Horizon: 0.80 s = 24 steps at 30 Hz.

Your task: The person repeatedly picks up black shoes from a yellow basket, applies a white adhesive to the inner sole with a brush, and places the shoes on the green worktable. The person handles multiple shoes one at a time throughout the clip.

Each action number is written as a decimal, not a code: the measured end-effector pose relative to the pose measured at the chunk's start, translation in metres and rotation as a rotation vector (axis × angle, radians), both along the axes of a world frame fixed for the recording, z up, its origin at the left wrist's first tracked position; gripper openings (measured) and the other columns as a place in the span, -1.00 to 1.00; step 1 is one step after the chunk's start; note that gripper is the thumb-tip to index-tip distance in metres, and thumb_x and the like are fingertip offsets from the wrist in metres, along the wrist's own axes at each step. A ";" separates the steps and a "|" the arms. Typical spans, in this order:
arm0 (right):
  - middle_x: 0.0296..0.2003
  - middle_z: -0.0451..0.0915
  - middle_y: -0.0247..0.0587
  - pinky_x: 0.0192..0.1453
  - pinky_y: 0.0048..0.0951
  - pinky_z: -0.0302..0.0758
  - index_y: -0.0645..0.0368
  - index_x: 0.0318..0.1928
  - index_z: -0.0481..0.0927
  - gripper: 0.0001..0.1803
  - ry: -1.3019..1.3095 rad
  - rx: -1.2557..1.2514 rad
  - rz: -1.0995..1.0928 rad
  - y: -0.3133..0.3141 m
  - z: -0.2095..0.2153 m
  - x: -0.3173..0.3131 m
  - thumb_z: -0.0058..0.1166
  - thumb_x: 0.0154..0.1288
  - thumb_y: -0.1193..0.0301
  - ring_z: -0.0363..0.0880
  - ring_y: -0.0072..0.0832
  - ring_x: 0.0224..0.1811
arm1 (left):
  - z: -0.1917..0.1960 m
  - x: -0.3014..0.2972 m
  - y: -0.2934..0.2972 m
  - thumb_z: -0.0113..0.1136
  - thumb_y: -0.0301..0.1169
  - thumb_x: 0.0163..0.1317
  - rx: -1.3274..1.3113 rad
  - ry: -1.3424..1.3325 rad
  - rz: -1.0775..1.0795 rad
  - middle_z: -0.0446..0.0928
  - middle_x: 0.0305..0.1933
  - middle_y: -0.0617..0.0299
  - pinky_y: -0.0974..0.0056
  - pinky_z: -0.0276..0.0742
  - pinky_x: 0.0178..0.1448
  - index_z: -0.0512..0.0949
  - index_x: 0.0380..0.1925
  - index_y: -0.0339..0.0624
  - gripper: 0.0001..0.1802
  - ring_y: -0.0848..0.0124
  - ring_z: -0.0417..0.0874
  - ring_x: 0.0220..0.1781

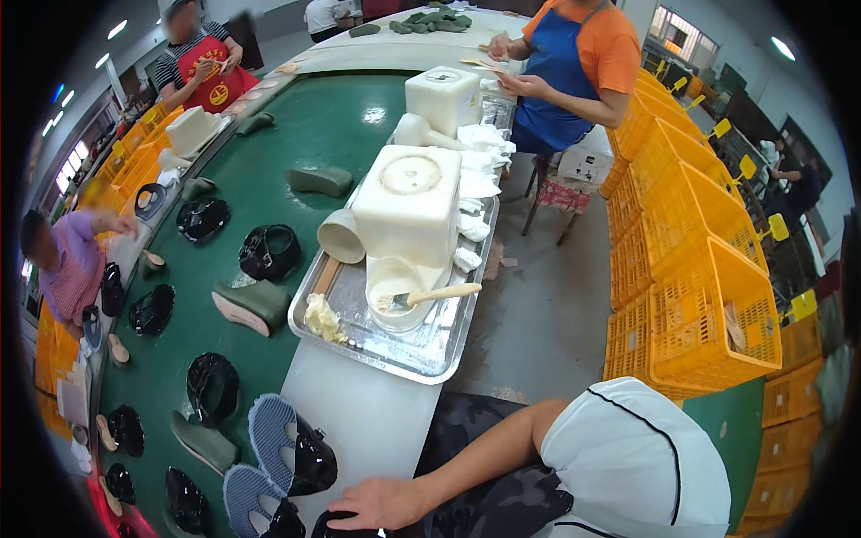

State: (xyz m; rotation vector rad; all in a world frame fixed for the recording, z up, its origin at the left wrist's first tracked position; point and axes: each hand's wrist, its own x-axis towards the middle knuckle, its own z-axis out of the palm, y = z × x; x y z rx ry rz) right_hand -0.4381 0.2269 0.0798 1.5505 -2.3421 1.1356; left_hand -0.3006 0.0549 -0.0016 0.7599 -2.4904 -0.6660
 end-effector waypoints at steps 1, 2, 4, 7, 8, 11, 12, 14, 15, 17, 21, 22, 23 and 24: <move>0.00 0.33 -0.02 -0.21 -0.32 0.46 0.18 0.10 0.35 -0.41 -0.005 -0.015 0.004 0.002 0.001 0.000 0.01 -0.06 0.46 0.43 -0.25 -0.16 | -0.002 -0.002 0.000 0.06 -0.34 0.26 -0.002 -0.005 0.000 0.45 -0.10 -0.06 0.23 0.48 -0.19 0.37 -0.01 -0.40 -0.61 0.21 0.46 -0.21; 0.00 0.32 -0.02 -0.21 -0.32 0.46 0.18 0.10 0.35 -0.41 -0.010 -0.031 0.010 0.003 0.002 0.000 0.02 -0.07 0.47 0.43 -0.24 -0.16 | -0.003 -0.003 0.000 0.06 -0.34 0.26 -0.004 -0.008 -0.001 0.45 -0.10 -0.07 0.23 0.48 -0.18 0.37 -0.01 -0.40 -0.61 0.21 0.46 -0.21; 0.00 0.32 -0.01 -0.19 -0.33 0.46 0.21 0.10 0.34 -0.40 -0.044 -0.057 0.021 0.004 0.002 -0.001 0.04 -0.08 0.49 0.42 -0.23 -0.15 | -0.008 -0.006 0.001 0.06 -0.34 0.26 -0.009 -0.019 -0.004 0.45 -0.10 -0.07 0.23 0.48 -0.18 0.37 -0.01 -0.40 -0.61 0.21 0.46 -0.21; 0.01 0.32 0.01 -0.17 -0.33 0.45 0.22 0.10 0.34 -0.42 -0.055 -0.063 0.036 0.003 0.000 -0.002 0.01 -0.05 0.47 0.42 -0.23 -0.15 | -0.011 -0.006 -0.001 0.06 -0.34 0.26 -0.020 -0.029 0.001 0.44 -0.10 -0.07 0.22 0.47 -0.18 0.37 -0.01 -0.40 -0.61 0.21 0.46 -0.21; 0.00 0.32 0.01 -0.17 -0.33 0.45 0.23 0.10 0.33 -0.43 -0.047 -0.077 0.032 0.002 -0.001 -0.002 -0.01 -0.03 0.47 0.42 -0.23 -0.15 | -0.012 -0.006 -0.002 0.06 -0.34 0.26 -0.021 -0.028 0.003 0.44 -0.10 -0.07 0.22 0.47 -0.18 0.37 -0.01 -0.40 -0.61 0.20 0.46 -0.21; 0.00 0.32 0.03 -0.17 -0.33 0.44 0.25 0.09 0.33 -0.46 -0.032 -0.107 0.029 0.002 -0.002 -0.003 -0.05 0.01 0.45 0.41 -0.23 -0.15 | -0.014 -0.005 -0.003 0.06 -0.34 0.26 -0.027 -0.033 0.008 0.44 -0.09 -0.08 0.22 0.47 -0.18 0.37 -0.01 -0.40 -0.61 0.20 0.46 -0.20; 0.00 0.31 0.03 -0.17 -0.33 0.44 0.25 0.09 0.32 -0.47 -0.034 -0.109 0.037 0.003 -0.001 -0.003 -0.07 0.02 0.45 0.41 -0.23 -0.15 | -0.014 -0.004 -0.004 0.06 -0.34 0.26 -0.032 -0.036 0.010 0.44 -0.09 -0.08 0.22 0.47 -0.18 0.37 -0.01 -0.40 -0.61 0.20 0.46 -0.20; 0.00 0.31 0.03 -0.17 -0.34 0.44 0.26 0.09 0.32 -0.48 -0.033 -0.110 0.043 0.004 0.000 -0.004 -0.08 0.03 0.44 0.41 -0.24 -0.15 | -0.016 -0.004 -0.005 0.06 -0.34 0.26 -0.033 -0.037 0.015 0.44 -0.09 -0.08 0.22 0.47 -0.18 0.37 -0.01 -0.40 -0.61 0.20 0.46 -0.20; 0.00 0.31 0.03 -0.17 -0.34 0.43 0.26 0.09 0.32 -0.48 -0.032 -0.108 0.040 0.004 0.001 -0.004 -0.08 0.03 0.45 0.41 -0.24 -0.15 | -0.017 -0.002 -0.006 0.06 -0.34 0.26 -0.034 -0.038 0.017 0.44 -0.09 -0.08 0.21 0.47 -0.18 0.37 -0.01 -0.40 -0.61 0.19 0.46 -0.20; 0.00 0.31 0.03 -0.17 -0.34 0.44 0.26 0.09 0.32 -0.47 -0.033 -0.092 0.036 0.004 0.001 -0.004 -0.07 0.02 0.46 0.41 -0.24 -0.15 | -0.019 -0.002 -0.005 0.06 -0.34 0.26 -0.037 -0.039 0.027 0.44 -0.09 -0.09 0.21 0.47 -0.17 0.37 -0.01 -0.40 -0.61 0.19 0.46 -0.20; 0.00 0.32 0.02 -0.16 -0.35 0.45 0.25 0.09 0.33 -0.45 -0.018 -0.063 0.015 0.000 -0.001 -0.002 -0.04 -0.01 0.47 0.42 -0.24 -0.15 | -0.020 0.005 -0.009 0.06 -0.34 0.26 -0.043 -0.043 0.044 0.43 -0.09 -0.09 0.21 0.47 -0.17 0.36 -0.01 -0.40 -0.61 0.19 0.46 -0.20; 0.00 0.32 0.02 -0.16 -0.35 0.45 0.25 0.09 0.33 -0.45 -0.007 -0.062 0.008 -0.001 -0.001 -0.003 -0.04 -0.02 0.48 0.42 -0.24 -0.15 | -0.021 0.007 -0.009 0.06 -0.34 0.26 -0.041 -0.040 0.048 0.43 -0.09 -0.09 0.21 0.47 -0.17 0.36 -0.01 -0.40 -0.61 0.18 0.46 -0.20; 0.00 0.32 0.02 -0.16 -0.35 0.46 0.25 0.09 0.33 -0.44 -0.008 -0.058 0.008 -0.001 -0.001 -0.002 -0.03 -0.03 0.48 0.42 -0.24 -0.15 | -0.021 0.008 -0.010 0.06 -0.34 0.26 -0.044 -0.042 0.052 0.43 -0.09 -0.09 0.21 0.47 -0.17 0.36 -0.01 -0.40 -0.61 0.18 0.46 -0.20; 0.00 0.32 0.02 -0.16 -0.35 0.46 0.25 0.09 0.33 -0.44 -0.008 -0.053 0.009 -0.001 -0.001 -0.002 -0.02 -0.03 0.48 0.42 -0.24 -0.15 | -0.022 0.009 -0.010 0.06 -0.34 0.26 -0.045 -0.043 0.057 0.43 -0.09 -0.09 0.20 0.47 -0.17 0.36 -0.01 -0.40 -0.61 0.18 0.46 -0.20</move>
